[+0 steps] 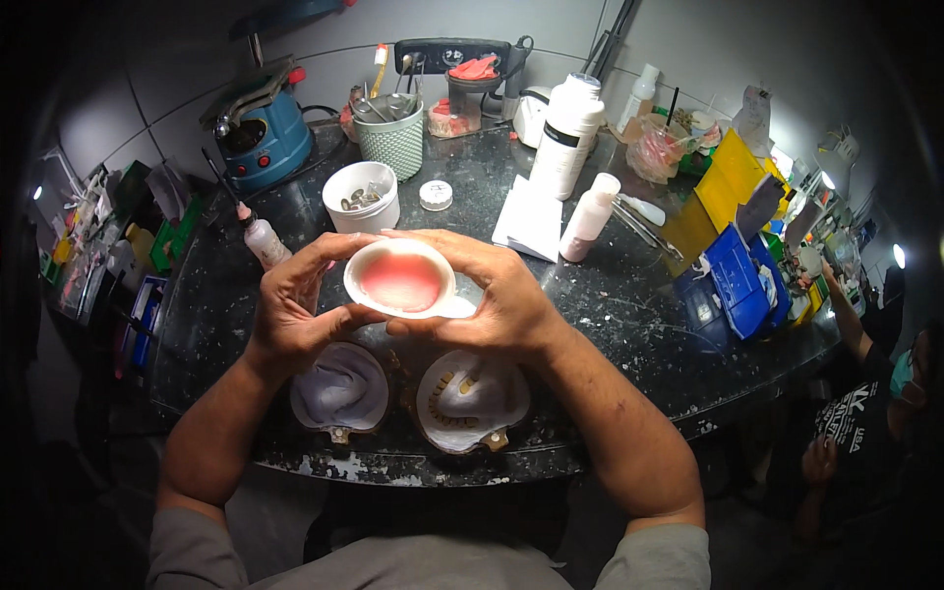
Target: The person kneads and presses a pink substance inside a flexible rubber cup using their fingers while seated at a workbench containing dental casts.
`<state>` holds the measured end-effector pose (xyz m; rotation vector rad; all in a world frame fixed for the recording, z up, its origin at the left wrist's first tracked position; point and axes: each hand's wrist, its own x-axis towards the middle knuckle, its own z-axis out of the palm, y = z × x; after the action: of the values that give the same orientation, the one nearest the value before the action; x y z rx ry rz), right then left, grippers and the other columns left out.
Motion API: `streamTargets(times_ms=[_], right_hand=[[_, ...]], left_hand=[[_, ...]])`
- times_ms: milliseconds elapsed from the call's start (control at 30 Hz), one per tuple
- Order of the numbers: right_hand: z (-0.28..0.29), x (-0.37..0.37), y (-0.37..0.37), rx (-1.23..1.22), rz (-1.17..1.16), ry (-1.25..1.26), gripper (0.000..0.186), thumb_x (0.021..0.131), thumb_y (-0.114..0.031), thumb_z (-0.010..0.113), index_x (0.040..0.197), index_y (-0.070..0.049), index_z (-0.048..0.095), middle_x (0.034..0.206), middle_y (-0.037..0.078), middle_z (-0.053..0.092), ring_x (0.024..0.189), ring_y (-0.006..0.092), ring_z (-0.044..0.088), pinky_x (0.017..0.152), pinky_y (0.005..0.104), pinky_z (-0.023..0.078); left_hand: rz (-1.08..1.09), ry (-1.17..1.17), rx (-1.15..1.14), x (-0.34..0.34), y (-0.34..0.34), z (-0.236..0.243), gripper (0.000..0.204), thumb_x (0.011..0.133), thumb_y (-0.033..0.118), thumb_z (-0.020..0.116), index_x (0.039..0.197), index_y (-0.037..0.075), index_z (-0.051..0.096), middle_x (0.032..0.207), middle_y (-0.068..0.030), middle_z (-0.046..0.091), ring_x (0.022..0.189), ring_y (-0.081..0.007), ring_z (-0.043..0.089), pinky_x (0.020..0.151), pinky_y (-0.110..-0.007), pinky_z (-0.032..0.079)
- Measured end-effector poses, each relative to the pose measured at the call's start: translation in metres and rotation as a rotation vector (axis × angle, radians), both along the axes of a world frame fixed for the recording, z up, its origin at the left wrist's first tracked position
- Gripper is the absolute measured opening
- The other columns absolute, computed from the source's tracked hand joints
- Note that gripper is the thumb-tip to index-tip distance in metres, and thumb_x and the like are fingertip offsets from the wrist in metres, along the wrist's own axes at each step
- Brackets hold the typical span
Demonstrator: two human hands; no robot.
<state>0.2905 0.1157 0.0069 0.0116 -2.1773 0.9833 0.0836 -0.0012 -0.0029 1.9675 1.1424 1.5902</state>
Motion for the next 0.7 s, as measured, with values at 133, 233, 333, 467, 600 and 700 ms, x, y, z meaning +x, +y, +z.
streamTargets(times_ms=[133, 233, 333, 467, 600, 700], right_hand=[[-0.009, 0.002, 0.001, -0.05, -0.051, -0.035, 0.061, 0.075, -0.019, 0.087, 0.129, -0.002, 0.063, 0.127, 0.016, 0.067, 0.115, 0.0236, 0.066, 0.099, 0.0338, 0.051], [-0.014, -0.001, 0.002, -0.034, -0.072, -0.001, 0.059, 0.077, -0.02, 0.086, 0.129, -0.004, 0.065, 0.125, 0.015, 0.068, 0.114, 0.0229, 0.067, 0.098, 0.0328, 0.052], [-0.004, 0.0, -0.001, -0.003, -0.037, -0.047, 0.063, 0.078, -0.018, 0.085, 0.134, -0.003, 0.061, 0.132, 0.017, 0.064, 0.12, 0.0245, 0.063, 0.102, 0.0338, 0.049], [-0.008, 0.001, 0.003, -0.022, 0.01, -0.003, 0.073, 0.077, -0.015, 0.084, 0.141, 0.0, 0.051, 0.142, 0.019, 0.055, 0.129, 0.0267, 0.056, 0.109, 0.0368, 0.043], [-0.008, -0.005, -0.003, 0.121, -0.127, 0.027, 0.083, 0.071, -0.02, 0.088, 0.143, -0.004, 0.05, 0.145, 0.017, 0.049, 0.13, 0.0301, 0.053, 0.11, 0.0399, 0.042], [-0.007, -0.009, -0.009, 0.106, -0.22, 0.032, 0.084, 0.067, -0.027, 0.091, 0.143, -0.019, 0.054, 0.148, 0.012, 0.034, 0.135, 0.0335, 0.042, 0.113, 0.046, 0.038]], left_hand=[[-0.076, -0.037, -0.045, -0.001, 0.0, 0.001, 0.055, 0.077, 0.002, 0.08, 0.128, -0.005, 0.06, 0.122, -0.0143, 0.066, 0.118, -0.0218, 0.061, 0.107, -0.035, 0.043], [-0.112, -0.03, -0.03, -0.003, 0.0, 0.003, 0.053, 0.08, 0.002, 0.079, 0.128, -0.007, 0.059, 0.121, -0.0158, 0.066, 0.118, -0.0217, 0.06, 0.107, -0.037, 0.043], [-0.113, -0.121, -0.074, -0.004, -0.001, -0.001, 0.055, 0.081, 0.005, 0.08, 0.131, -0.006, 0.057, 0.124, -0.0164, 0.065, 0.119, -0.021, 0.06, 0.106, -0.036, 0.044], [-0.241, -0.442, -0.2, 0.007, -0.001, 0.008, 0.074, 0.084, 0.008, 0.079, 0.145, -0.004, 0.04, 0.129, -0.0186, 0.062, 0.125, -0.0216, 0.056, 0.107, -0.036, 0.042], [-0.3, -0.3, -0.204, 0.006, -0.002, 0.006, 0.091, 0.08, 0.009, 0.08, 0.15, -0.002, 0.024, 0.139, -0.0204, 0.052, 0.135, -0.0239, 0.045, 0.115, -0.038, 0.032], [-0.231, -0.205, -0.224, 0.02, -0.003, 0.005, 0.109, 0.076, 0.0, 0.079, 0.157, 0.001, 0.005, 0.14, -0.0178, 0.051, 0.134, -0.0214, 0.046, 0.114, -0.035, 0.032]])
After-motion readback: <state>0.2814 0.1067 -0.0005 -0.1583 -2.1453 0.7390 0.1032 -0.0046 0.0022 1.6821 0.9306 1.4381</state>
